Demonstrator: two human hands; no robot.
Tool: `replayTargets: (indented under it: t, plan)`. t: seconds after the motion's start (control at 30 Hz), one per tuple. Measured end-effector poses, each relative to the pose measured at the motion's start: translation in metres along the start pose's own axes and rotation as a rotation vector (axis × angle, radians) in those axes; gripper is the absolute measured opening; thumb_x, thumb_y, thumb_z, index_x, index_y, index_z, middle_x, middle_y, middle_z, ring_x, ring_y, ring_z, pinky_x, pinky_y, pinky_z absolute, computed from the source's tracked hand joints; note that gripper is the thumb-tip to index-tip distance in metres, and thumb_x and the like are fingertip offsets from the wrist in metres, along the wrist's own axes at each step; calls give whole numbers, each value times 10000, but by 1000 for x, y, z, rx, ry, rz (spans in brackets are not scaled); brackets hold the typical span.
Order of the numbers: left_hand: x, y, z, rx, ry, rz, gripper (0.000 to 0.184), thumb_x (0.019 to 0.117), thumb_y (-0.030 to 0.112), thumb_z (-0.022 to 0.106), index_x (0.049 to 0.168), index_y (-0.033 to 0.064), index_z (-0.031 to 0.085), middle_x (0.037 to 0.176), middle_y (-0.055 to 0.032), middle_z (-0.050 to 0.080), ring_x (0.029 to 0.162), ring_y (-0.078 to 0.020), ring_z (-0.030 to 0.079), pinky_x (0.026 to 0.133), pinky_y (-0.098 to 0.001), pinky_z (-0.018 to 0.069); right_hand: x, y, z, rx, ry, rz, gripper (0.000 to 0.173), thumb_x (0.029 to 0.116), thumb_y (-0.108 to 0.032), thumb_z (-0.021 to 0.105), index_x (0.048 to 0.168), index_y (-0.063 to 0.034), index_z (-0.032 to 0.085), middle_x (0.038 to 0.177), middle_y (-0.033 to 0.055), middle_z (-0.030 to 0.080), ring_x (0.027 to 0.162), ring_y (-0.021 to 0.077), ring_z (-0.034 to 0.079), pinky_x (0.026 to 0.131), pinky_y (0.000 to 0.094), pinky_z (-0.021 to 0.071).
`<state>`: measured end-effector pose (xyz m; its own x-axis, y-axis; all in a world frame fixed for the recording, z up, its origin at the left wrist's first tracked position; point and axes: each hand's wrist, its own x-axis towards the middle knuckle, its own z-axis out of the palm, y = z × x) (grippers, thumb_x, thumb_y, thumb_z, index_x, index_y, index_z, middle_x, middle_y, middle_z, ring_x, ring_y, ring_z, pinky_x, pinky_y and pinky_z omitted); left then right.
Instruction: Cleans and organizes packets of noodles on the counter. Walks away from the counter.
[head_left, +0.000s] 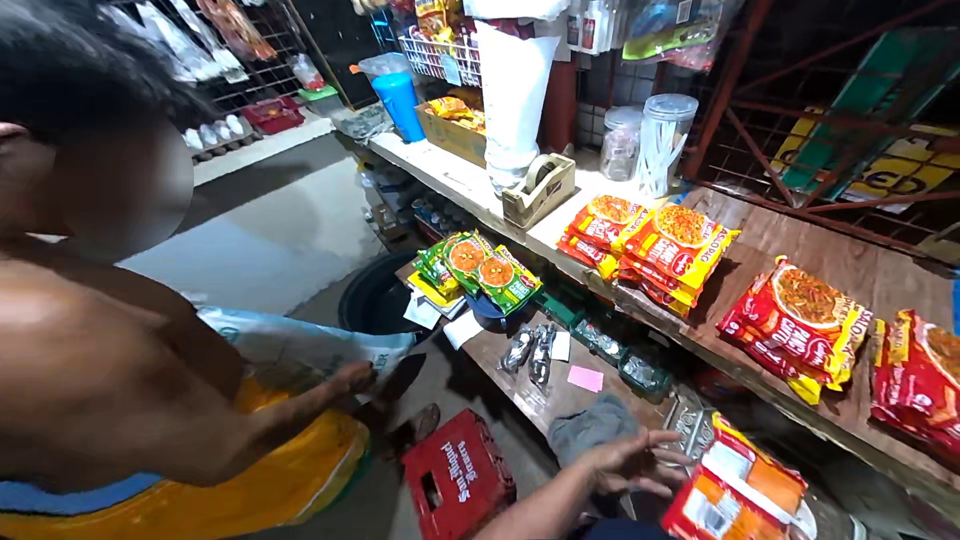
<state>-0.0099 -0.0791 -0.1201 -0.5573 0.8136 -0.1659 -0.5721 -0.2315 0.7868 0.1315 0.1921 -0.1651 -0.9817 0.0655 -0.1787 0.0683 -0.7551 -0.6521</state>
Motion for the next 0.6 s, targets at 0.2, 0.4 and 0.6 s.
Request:
replayTargets:
  t: [0.2,0.4,0.6]
  plan:
    - [23,-26,60,70,112,138,446,825,116,746,1224,-19,600,1104,-47,716,1037,-102,672,958,-333,540,26,-13,58,-310,338,-144,367,1040,-416,489,1270,-130,494,1035,-129,717,996,-43,675,906,193,575]
    - [43,-19,91,-36,610,185,533,869,62,747,1317,-65,490,1096,-144,705,1001,-193,706,932,-388,590,39,-4,81,-365,469,-157,477,1075,-415,421,1340,-23,476,1052,-30,728,964,10,702,880,233,604]
    - [27,-27,81,-85,604,143,491,866,26,704,1297,-46,480,1034,-128,720,934,-198,724,872,-390,609,40,-29,63,-433,592,-147,589,1076,-506,363,1385,-24,505,1151,25,700,1033,25,671,914,244,573]
